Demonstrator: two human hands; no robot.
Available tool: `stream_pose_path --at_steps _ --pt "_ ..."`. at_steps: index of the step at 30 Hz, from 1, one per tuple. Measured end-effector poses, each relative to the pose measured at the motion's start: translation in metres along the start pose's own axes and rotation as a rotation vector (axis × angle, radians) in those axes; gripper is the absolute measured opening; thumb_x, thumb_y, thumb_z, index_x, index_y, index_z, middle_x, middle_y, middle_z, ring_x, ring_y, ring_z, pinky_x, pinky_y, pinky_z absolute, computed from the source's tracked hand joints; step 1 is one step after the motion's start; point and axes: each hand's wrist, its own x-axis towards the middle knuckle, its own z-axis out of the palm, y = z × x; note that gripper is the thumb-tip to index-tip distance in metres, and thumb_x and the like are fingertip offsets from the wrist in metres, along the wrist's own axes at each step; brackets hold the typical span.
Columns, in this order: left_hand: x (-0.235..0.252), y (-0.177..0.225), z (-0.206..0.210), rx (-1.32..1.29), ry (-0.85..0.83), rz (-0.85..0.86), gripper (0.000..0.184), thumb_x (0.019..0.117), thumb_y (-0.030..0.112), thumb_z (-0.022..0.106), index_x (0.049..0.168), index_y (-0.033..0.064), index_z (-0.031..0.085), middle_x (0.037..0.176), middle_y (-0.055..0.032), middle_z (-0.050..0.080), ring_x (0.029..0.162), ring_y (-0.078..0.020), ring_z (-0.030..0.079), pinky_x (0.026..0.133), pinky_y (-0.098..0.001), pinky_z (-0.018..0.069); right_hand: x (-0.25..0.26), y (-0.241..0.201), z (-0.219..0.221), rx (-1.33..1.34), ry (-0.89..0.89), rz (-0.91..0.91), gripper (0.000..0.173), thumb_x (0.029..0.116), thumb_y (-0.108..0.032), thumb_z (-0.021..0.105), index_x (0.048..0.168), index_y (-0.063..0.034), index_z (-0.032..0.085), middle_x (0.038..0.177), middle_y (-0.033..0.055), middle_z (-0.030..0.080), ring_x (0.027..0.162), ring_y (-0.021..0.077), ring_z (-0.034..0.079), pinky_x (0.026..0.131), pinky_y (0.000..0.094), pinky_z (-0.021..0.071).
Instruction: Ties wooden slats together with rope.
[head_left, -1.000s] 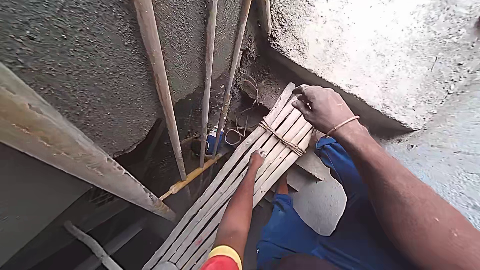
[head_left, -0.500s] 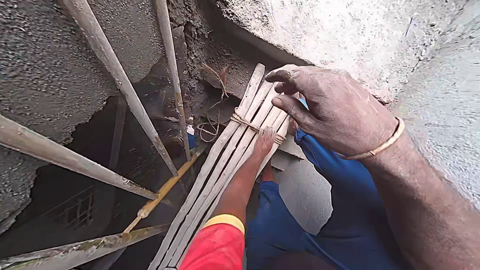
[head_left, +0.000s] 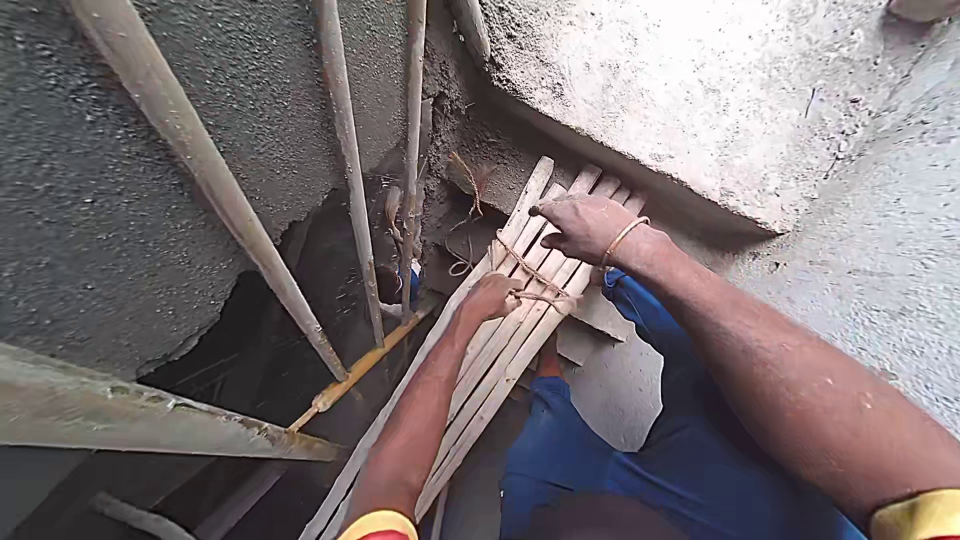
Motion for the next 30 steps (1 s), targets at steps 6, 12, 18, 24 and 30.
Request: stream_pose_path --at_steps 6,12,18,24,30 --pt "-0.123 -0.058 -0.025 -0.51 0.72 -0.067 0.015 0.0832 0.009 0.07 0.097 0.0024 0.073 0.116 -0.0096 0.07 0.117 -0.0187 0.062 0.104 -0.0391 0.0493 0.061 -0.03 0.159 0.077 -0.498 -0.195 0.105 0.0781 -0.026 0.09 0.162 -0.0118 0.029 0.157 0.0257 0.039 0.145 0.0455 0.038 0.112 0.0654 0.0359" --pt "-0.086 0.009 0.048 -0.978 1.144 -0.324 0.036 0.0918 -0.003 0.06 0.125 -0.0142 0.052 0.121 -0.025 0.063 0.104 -0.0243 0.067 0.089 -0.0354 0.0572 0.022 -0.089 0.23 0.643 -0.703 -0.094 0.031 0.1019 -0.016 0.061 0.126 0.0034 0.059 0.113 0.0208 0.065 0.104 0.0286 0.062 0.096 0.0496 0.0465" --pt "-0.107 0.08 0.097 -1.985 1.25 -0.21 0.065 0.1071 0.057 0.018 0.133 0.0118 0.056 0.114 -0.0091 0.071 0.096 -0.0141 0.07 0.081 -0.0347 0.0598 -0.031 -0.175 0.167 1.893 -0.296 0.515 0.022 0.1076 -0.028 0.048 0.098 -0.008 0.053 0.062 0.0043 0.05 0.047 0.0155 0.051 0.045 0.0324 0.0499" --pt "-0.115 0.165 0.144 -1.858 0.235 0.495 0.082 0.0894 0.076 0.051 0.13 0.0058 0.067 0.093 -0.0168 0.077 0.085 -0.0271 0.076 0.087 -0.043 0.06 -0.019 -0.161 0.042 2.308 0.145 0.372 0.004 0.1021 -0.008 0.05 0.105 -0.0055 0.051 0.079 0.0079 0.058 0.06 0.0129 0.061 0.055 0.0247 0.0566" --pt "-0.189 0.092 0.252 -1.22 0.631 -0.207 0.052 0.0917 0.057 0.063 0.103 0.006 0.068 0.064 0.0037 0.058 0.052 -0.0064 0.054 0.054 -0.0268 0.05 -0.001 -0.07 -0.026 2.438 0.535 0.389 0.005 0.0992 -0.014 0.049 0.096 -0.014 0.046 0.068 0.0 0.05 0.046 0.0042 0.049 0.043 0.0156 0.0446"
